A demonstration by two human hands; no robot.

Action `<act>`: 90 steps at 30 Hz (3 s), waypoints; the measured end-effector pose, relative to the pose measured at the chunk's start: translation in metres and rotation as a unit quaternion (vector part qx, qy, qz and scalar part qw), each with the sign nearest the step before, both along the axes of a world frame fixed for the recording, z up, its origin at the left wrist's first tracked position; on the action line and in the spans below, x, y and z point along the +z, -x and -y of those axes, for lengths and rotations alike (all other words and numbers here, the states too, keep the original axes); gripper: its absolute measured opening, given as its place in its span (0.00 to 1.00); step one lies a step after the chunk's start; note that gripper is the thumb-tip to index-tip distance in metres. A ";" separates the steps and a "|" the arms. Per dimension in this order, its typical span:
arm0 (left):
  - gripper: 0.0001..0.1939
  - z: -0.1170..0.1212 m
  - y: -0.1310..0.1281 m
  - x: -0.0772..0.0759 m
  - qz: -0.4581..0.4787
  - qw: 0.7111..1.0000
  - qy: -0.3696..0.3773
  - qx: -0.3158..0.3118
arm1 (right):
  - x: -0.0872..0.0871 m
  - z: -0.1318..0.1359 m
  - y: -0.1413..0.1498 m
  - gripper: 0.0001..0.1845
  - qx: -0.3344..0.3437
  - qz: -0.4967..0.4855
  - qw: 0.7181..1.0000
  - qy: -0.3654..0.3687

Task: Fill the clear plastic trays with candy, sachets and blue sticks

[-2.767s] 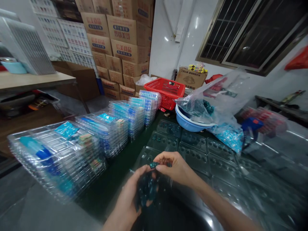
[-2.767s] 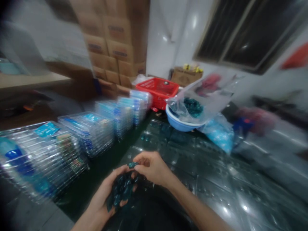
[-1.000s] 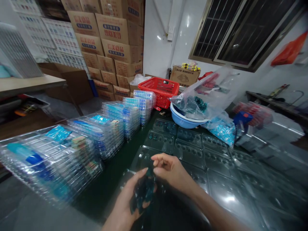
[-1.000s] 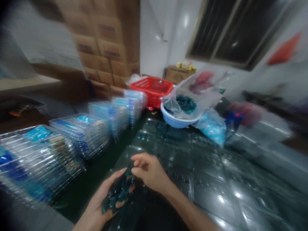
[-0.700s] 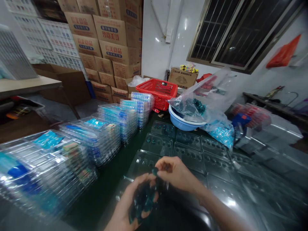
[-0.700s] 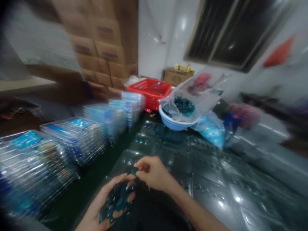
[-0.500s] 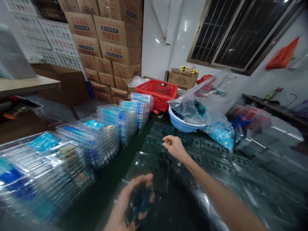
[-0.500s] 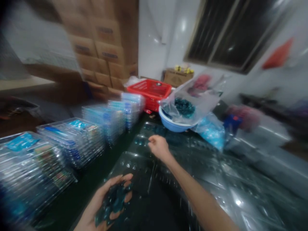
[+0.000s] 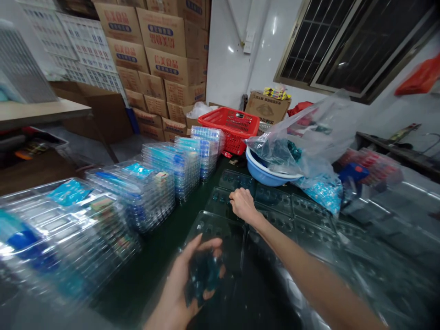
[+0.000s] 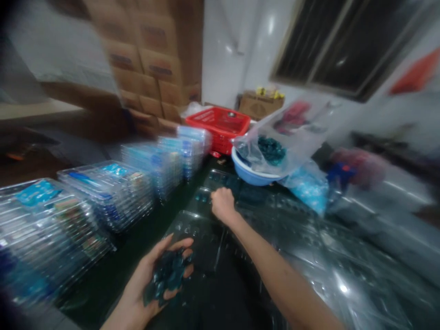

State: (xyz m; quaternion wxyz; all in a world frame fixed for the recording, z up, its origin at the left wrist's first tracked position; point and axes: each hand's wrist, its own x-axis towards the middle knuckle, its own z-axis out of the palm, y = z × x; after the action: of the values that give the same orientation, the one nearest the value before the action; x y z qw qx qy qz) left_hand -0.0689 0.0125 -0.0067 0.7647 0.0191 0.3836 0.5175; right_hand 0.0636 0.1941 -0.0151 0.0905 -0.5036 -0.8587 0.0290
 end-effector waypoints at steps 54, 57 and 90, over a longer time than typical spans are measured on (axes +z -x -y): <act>0.12 0.013 -0.017 0.021 -0.119 0.989 -0.011 0.091 | 0.044 0.116 -0.006 0.03 0.031 -0.523 0.740 0.422; 0.17 0.016 -0.016 0.030 -0.149 0.984 -0.032 0.092 | 0.042 0.119 -0.008 0.03 0.031 -0.502 0.754 0.422; 0.10 0.011 -0.013 0.009 -0.249 0.965 -0.077 0.031 | 0.041 0.137 -0.018 0.05 0.050 -0.496 0.763 0.412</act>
State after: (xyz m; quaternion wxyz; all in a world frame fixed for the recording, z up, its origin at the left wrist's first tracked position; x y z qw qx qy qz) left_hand -0.0561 0.0015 0.0020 0.6249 0.1937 0.5213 0.5479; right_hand 0.0819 0.0566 0.0260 0.2859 -0.3642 -0.6232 0.6302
